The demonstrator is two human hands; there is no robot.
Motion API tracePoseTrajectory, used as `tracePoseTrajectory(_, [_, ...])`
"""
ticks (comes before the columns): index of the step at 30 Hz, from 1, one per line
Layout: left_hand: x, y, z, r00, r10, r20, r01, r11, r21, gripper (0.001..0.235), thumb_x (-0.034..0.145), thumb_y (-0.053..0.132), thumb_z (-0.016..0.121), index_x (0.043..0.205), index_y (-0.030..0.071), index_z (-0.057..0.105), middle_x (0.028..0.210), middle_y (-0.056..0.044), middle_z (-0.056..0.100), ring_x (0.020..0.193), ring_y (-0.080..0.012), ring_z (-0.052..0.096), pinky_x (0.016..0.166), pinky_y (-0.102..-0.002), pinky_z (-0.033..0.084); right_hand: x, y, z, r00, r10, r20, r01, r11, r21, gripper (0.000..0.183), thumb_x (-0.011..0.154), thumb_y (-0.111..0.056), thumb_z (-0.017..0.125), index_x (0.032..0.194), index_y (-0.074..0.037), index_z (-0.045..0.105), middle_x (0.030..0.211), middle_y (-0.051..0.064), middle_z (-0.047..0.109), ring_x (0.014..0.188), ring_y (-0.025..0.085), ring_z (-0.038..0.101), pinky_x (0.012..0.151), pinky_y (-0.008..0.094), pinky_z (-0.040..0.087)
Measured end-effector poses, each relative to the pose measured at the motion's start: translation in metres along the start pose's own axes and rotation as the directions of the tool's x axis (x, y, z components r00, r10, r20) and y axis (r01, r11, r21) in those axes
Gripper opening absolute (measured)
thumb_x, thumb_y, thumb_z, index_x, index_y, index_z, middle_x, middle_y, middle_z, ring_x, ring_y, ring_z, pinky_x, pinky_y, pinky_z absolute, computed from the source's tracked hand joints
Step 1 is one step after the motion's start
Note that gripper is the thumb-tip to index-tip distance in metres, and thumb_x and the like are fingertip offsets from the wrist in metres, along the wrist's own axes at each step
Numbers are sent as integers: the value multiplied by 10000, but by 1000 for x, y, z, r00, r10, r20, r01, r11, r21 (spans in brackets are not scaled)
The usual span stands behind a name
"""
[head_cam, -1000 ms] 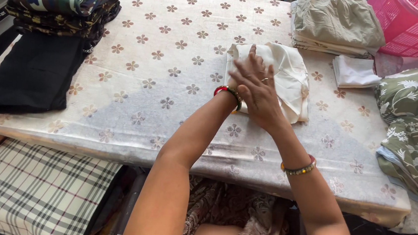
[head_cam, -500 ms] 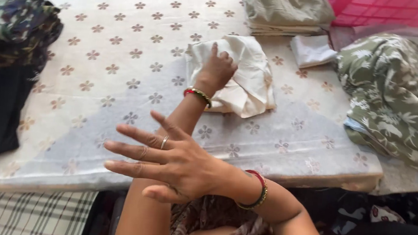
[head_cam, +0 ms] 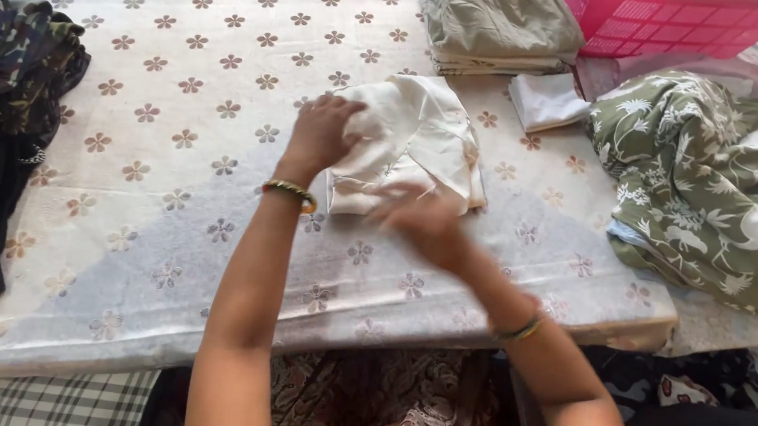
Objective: Folding various items of clothing on a table.
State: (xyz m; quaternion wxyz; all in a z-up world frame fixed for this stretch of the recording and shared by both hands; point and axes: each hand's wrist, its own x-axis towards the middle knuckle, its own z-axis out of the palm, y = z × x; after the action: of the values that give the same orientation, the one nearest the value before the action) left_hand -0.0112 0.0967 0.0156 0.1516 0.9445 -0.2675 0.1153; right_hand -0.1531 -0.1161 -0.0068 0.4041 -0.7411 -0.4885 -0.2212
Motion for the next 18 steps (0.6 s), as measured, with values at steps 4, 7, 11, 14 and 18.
tracePoseTrajectory(4, [-16,-37,40,984,-86,-153,55,979,-195,413,908,305,736,1280,144,658,1272,-72,661,1228,-268,564,1100,-486,420,-27,103,-76,787,330,-521,-352,934,61,407,1117,-238,500,767,-91,647,827,44,631,839,144,639,646,288,602])
tracePoseTrajectory(7, [-29,-27,48,954,-149,-258,94,972,-215,189,928,307,718,976,124,738,1060,-95,715,1072,-281,622,984,-458,468,-40,151,-104,477,596,-646,-497,789,361,595,1132,-485,505,648,-144,446,568,-35,360,507,95,297,510,266,260])
tracePoseTrajectory(11, [-32,-2,65,945,-189,-267,136,969,-207,414,1071,353,625,754,88,649,683,-125,651,766,-276,644,984,-413,503,-36,156,-101,382,775,-504,-326,623,711,476,1104,-429,492,730,-147,408,552,-53,304,442,79,225,434,290,182])
tracePoseTrajectory(14, [-39,11,84,951,-167,-259,54,919,-391,334,1092,309,550,856,92,644,766,-98,665,776,-252,668,830,-381,566,-42,155,-95,352,831,-430,-305,537,787,382,1114,-345,457,801,-127,443,569,-50,311,429,67,221,414,284,177])
tracePoseTrajectory(18, [-46,28,88,994,23,-107,-81,809,-582,272,1119,314,436,1162,195,677,1146,2,753,1006,-153,731,1043,-336,559,-40,145,-90,295,829,-475,-439,560,703,110,1122,-192,456,1078,-129,535,685,-45,359,504,49,286,406,253,207])
